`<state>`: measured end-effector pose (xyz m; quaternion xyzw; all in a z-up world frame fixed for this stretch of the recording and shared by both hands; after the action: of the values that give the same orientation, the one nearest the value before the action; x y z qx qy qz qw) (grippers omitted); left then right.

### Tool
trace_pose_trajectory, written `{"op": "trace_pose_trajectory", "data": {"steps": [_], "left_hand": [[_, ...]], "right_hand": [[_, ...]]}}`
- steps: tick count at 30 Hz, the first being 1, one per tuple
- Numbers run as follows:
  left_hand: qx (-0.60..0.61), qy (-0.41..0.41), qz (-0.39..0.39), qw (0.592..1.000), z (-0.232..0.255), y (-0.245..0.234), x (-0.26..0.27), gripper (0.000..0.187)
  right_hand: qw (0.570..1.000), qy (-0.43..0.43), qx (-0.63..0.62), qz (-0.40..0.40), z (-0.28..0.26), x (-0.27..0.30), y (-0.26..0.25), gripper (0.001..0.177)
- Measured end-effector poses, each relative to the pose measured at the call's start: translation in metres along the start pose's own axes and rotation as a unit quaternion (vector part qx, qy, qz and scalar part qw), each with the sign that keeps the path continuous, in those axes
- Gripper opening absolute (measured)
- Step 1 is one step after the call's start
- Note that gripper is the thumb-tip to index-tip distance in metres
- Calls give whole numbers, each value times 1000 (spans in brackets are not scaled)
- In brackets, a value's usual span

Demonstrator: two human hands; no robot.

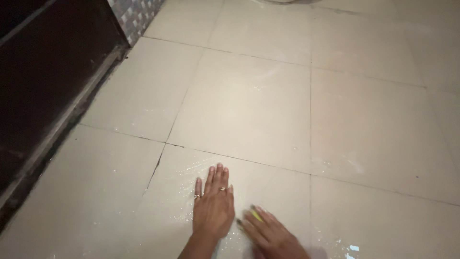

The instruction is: The person cleans the bathroom floor by scrubbing the wet tiles with a sponge.

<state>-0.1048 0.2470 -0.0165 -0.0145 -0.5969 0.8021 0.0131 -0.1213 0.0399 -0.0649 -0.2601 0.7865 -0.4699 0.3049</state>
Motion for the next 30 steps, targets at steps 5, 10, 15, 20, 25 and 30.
{"op": "trace_pose_trajectory", "data": {"steps": [5, 10, 15, 20, 25, 30], "left_hand": [[-2, -14, -78, 997, 8, -17, 18, 64], [11, 23, -119, 993, 29, -17, -4, 65], [20, 66, -68, 995, 52, -2, -40, 59], [11, 65, -68, 995, 75, 3, -61, 59], [21, 153, -120, 981, 125, 10, -69, 60], [17, 171, -183, 968, 174, 10, -73, 64]], "right_hand": [[969, 232, 8, 88, 117, 66, -81, 46], [886, 359, 255, 148, 201, 12, -126, 58], [936, 342, 8, 80, 144, -53, -77, 49], [991, 123, 33, 32, 69, 18, -97, 54], [918, 369, 78, 123, 141, 117, -156, 43], [848, 452, 185, 205, 207, 111, -189, 54]]}}
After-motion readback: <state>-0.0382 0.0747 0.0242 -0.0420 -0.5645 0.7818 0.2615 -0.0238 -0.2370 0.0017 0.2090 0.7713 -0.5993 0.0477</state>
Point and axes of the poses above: each hand's wrist, its own x-axis away from the middle knuckle, its own y-axis out of the palm, z = x × y, the point moved 3 cm from there along -x, towards the middle knuckle, and after that the axes turned 15 degrees about y, right-handed, at the moved point
